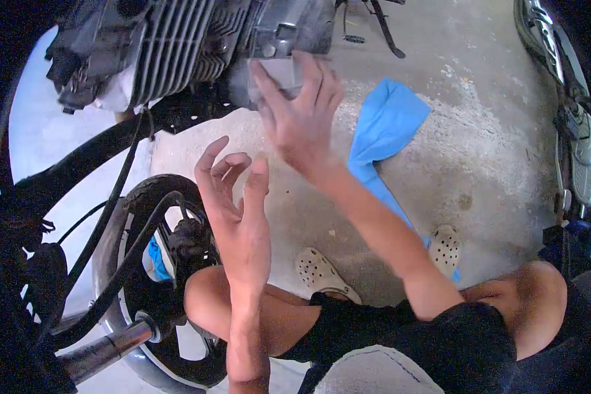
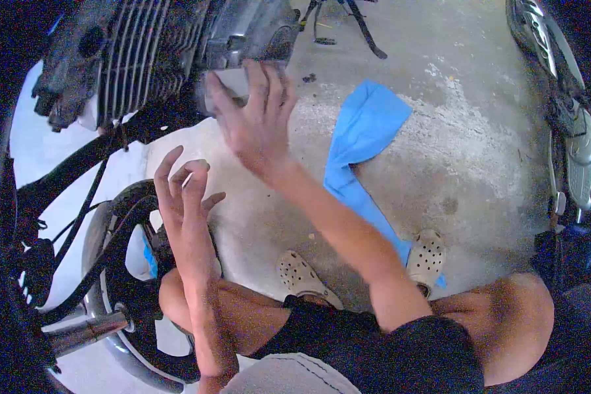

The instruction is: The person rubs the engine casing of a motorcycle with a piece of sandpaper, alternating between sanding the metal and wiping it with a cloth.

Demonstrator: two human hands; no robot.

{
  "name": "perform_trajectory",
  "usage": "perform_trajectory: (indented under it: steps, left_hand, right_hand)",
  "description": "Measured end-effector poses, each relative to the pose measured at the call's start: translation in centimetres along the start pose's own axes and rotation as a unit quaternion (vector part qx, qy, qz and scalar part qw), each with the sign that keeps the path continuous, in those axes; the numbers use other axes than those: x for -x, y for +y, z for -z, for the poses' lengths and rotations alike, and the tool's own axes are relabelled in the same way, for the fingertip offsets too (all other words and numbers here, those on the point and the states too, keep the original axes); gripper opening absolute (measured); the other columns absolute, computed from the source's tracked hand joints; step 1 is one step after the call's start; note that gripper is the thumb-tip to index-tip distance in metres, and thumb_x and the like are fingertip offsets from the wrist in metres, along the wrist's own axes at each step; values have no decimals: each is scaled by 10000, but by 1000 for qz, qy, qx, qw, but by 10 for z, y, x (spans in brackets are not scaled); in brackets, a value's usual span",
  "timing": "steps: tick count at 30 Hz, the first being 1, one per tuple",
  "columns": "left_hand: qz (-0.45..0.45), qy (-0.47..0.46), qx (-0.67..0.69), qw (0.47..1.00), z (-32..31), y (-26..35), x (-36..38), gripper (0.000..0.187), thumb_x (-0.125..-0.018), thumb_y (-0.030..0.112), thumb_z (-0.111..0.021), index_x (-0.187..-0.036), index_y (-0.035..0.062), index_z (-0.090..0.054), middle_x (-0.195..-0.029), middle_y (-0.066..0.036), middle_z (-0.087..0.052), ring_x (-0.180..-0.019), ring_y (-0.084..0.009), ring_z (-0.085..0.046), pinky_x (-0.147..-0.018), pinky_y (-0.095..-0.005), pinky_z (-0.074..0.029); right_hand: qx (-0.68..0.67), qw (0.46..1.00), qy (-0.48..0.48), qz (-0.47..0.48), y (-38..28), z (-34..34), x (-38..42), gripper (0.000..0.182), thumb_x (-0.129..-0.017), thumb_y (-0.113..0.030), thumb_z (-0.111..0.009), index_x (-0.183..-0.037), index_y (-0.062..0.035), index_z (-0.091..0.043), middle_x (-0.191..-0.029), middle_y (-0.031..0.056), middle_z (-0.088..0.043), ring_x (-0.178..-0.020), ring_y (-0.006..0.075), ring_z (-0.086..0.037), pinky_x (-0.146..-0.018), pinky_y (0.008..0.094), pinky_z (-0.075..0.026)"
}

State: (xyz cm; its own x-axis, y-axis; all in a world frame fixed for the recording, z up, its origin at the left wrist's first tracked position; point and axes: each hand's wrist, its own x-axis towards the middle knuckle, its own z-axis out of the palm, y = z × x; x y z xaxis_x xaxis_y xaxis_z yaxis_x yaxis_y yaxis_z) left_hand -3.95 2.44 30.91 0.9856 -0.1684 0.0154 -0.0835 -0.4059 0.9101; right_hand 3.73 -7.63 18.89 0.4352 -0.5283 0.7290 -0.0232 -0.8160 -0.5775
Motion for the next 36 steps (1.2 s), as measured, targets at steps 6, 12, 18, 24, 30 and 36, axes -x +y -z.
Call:
perform_trajectory:
  steps: [6,12,18,24,30,36]
  left_hand:
    - [-34,7,19,999,13,1,1,525,-922,298,-602,-1365,89,-412,-1174,-89,-525,-1136,-184,-500,-835,-330,-484]
    - [-16,-12,98,995,15,15,-1,513,-917,198,-602,-1366,55,-399,-1168,-93,-488,-1130,-183,-464,-874,-309,-442]
    - [-25,-27,109,993,19,19,5,547,-891,130,-643,-1368,36,-391,-1167,-97,-459,-1111,-191,-445,-916,-310,-415]
    - [-51,10,101,994,22,26,9,544,-908,175,-547,-1396,41,-350,-1234,-140,-509,-1211,-228,-501,-817,-347,-520]
    - [-46,10,95,994,32,31,13,514,-910,100,-472,-1399,22,-336,-1264,-158,-502,-1235,-268,-484,-855,-383,-512]
    - [-46,16,152,987,39,29,15,544,-904,109,-488,-1412,18,-318,-1251,-166,-501,-1254,-277,-465,-851,-389,-499]
  right_hand:
    - [126,963,-73,226,33,43,-49,525,-747,-380,-708,-1260,-368,-596,-1314,81,-481,-1237,299,-394,-1030,566,-246]
    - [225,929,-131,265,24,55,-50,506,-802,-345,-673,-1290,-246,-580,-1164,87,-544,-932,247,-554,-812,407,-468]
    - [189,933,-144,270,23,49,-59,492,-841,-314,-637,-1312,-190,-562,-923,73,-566,-782,213,-574,-615,323,-507]
    - [227,928,-172,242,9,48,-56,524,-869,-327,-602,-1344,-119,-533,-780,42,-601,-667,204,-629,-565,328,-508]
    - [213,939,-207,172,-8,53,-34,519,-893,-303,-572,-1355,-71,-514,-711,48,-633,-605,210,-646,-552,355,-511]
    - [223,948,-196,114,-17,49,-18,496,-893,-299,-585,-1330,-71,-533,-725,82,-660,-617,232,-656,-569,353,-519]
